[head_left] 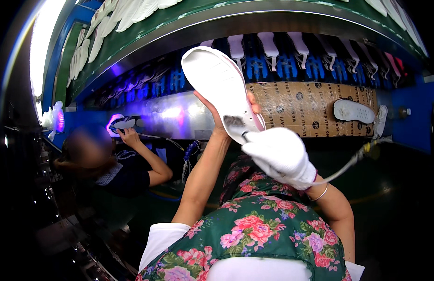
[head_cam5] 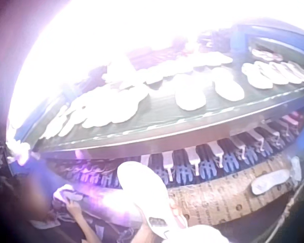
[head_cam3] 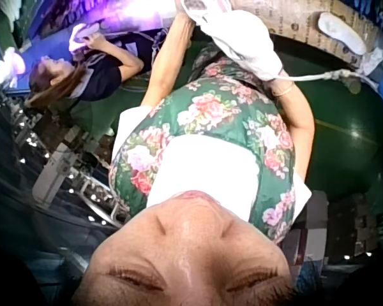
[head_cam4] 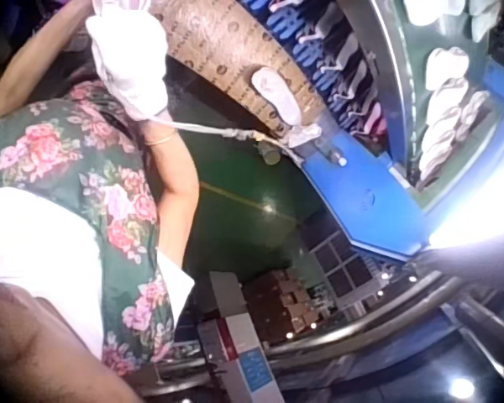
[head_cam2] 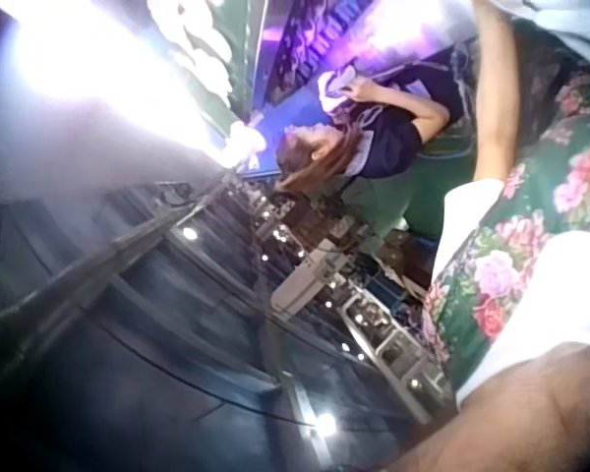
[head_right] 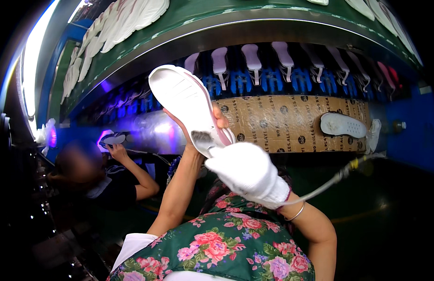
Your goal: The person repeatedly retrieves shoe soles from an upper conveyor belt and applies liquid to each sole using a brush applicator.
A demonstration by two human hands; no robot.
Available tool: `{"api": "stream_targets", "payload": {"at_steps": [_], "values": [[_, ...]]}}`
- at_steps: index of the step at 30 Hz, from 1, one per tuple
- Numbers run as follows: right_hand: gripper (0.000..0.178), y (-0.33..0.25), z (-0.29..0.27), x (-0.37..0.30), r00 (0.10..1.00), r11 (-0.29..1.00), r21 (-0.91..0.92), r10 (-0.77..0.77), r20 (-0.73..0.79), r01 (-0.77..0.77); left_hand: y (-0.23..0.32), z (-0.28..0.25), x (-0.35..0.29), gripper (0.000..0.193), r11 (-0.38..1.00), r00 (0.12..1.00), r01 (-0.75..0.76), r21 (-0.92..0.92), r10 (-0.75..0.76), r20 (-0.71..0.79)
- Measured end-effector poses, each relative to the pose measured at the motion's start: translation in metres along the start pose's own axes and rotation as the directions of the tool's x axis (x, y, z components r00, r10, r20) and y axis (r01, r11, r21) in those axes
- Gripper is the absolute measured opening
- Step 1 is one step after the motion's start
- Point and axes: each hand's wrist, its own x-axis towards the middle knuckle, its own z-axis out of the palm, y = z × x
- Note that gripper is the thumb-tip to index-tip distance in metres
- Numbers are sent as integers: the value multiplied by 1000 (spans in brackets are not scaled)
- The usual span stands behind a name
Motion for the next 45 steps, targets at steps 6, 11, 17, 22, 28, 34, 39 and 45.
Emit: {"api": "stream_targets", "payload": {"at_steps": [6,11,17,22,28,34,39,45], "values": [[23,-1,-11,1,988,964,223,152,-22,-143,2,0,3,114,999,999,35,-21,-35,17],[26,-1,5,-8,994,991,127,35,100,-47,19,-5,13,114,986,989,146,83,-144,-35],[24,-7,-8,5,991,985,127,108,81,-117,26,-2,19,114,915,941,338,219,-331,-69],[28,-1,2,-11,988,1000,16,-24,155,22,23,4,26,109,854,865,501,141,-495,-82],[27,-5,-12,-2,974,966,197,132,184,-168,25,6,23,93,644,781,624,442,-506,-366],[27,-4,3,-9,977,997,78,2,214,-19,29,35,43,88,174,709,615,769,-548,-443],[24,0,-10,6,961,954,196,187,203,-227,32,49,58,92,-207,596,479,853,-637,-489],[22,3,-12,9,932,914,263,238,273,-310,37,55,69,94,-336,553,400,853,-654,-517]]}}
